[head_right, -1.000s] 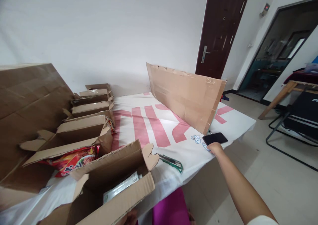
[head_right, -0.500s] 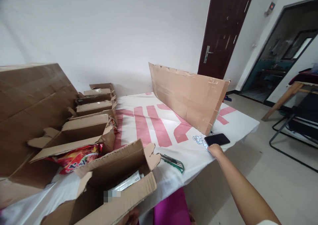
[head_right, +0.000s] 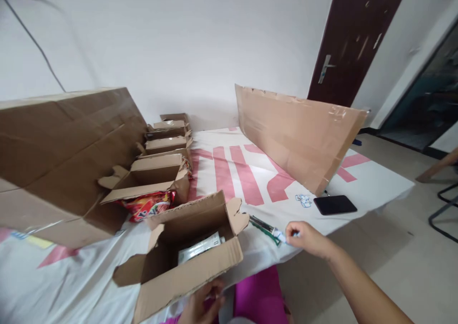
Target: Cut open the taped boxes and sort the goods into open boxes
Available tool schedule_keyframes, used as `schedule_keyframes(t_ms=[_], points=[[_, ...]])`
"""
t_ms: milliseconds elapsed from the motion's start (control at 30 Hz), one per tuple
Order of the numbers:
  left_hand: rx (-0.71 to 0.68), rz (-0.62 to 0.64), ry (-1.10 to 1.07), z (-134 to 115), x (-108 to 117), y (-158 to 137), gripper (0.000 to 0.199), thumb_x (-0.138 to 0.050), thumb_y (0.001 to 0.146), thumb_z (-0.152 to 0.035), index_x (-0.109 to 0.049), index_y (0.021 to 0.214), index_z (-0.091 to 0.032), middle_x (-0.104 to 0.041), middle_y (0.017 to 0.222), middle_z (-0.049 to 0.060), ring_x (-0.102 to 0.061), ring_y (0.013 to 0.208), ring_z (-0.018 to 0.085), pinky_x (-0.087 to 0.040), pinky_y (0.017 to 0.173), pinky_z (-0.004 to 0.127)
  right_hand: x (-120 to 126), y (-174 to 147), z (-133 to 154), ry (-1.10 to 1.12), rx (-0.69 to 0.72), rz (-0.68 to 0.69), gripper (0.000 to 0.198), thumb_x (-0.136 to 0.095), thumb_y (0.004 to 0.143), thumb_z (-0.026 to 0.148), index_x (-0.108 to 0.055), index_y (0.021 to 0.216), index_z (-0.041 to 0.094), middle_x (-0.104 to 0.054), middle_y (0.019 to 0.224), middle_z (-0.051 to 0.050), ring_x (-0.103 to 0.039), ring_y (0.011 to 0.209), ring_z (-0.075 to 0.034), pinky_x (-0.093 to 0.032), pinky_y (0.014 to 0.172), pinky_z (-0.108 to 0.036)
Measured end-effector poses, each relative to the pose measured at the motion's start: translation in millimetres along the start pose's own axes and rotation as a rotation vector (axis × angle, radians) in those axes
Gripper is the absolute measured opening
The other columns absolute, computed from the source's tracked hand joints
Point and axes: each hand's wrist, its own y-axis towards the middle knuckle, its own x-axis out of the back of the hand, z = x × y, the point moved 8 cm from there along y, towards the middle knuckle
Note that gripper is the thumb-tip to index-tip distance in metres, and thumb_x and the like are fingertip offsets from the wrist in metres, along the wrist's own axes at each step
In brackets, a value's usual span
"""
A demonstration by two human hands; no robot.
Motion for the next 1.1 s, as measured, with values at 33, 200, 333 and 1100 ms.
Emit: schedule_keyframes(t_ms=[33, 200, 333, 1100], points=[[0.008, 0.073, -0.091, -3, -8, 1, 0.038, -0.064, 0.078, -0.057, -0.068, 0.089, -0.02, -0.068, 0.08, 0.006, -0.062, 0.076, 0.021, -0.051, 0.074, 0.032, -23, -3, 12, 0.015, 0.034, 0.071, 0.003, -0.062, 0.068, 0.02, -0.063, 0.068, 0.018, -0.065, 0.071, 0.001, -0.058, 0.072, -0.015, -0.044, 0.07, -0.025], [0.22, 0.162, -0.433, -17, -28, 7, 0.062, -0.088, 0.057, -0.039, -0.063, 0.109, -0.016, -0.064, 0.106, 0.01, -0.06, 0.089, 0.023, -0.049, 0.078, 0.033, -111, -10, 44, 0.052, 0.099, 0.232, 0.008, -0.06, 0.065, 0.014, -0.065, 0.067, 0.02, -0.066, 0.069, 0.002, -0.055, 0.065, -0.014, -0.04, 0.061, -0.023], [0.305, 0.032, -0.501, -18, -28, 10, 0.051, -0.09, 0.053, -0.03, -0.069, 0.098, -0.016, -0.069, 0.094, 0.009, -0.061, 0.077, 0.02, -0.049, 0.071, 0.032, -147, -4, 46, 0.105, 0.104, 0.189, 0.006, -0.059, 0.066, 0.016, -0.063, 0.066, 0.021, -0.067, 0.067, 0.0, -0.057, 0.066, -0.016, -0.042, 0.065, -0.026], [0.259, -0.17, -0.834, -5, -25, 4, 0.042, -0.082, 0.067, -0.047, -0.07, 0.092, -0.016, -0.072, 0.084, 0.006, -0.063, 0.074, 0.018, -0.049, 0.068, 0.028, -184, 0, 27, 0.459, -0.015, -0.01, 0.027, -0.076, 0.064, 0.046, -0.071, 0.073, 0.02, -0.075, 0.077, -0.008, -0.068, 0.075, -0.025, -0.055, 0.071, -0.039]])
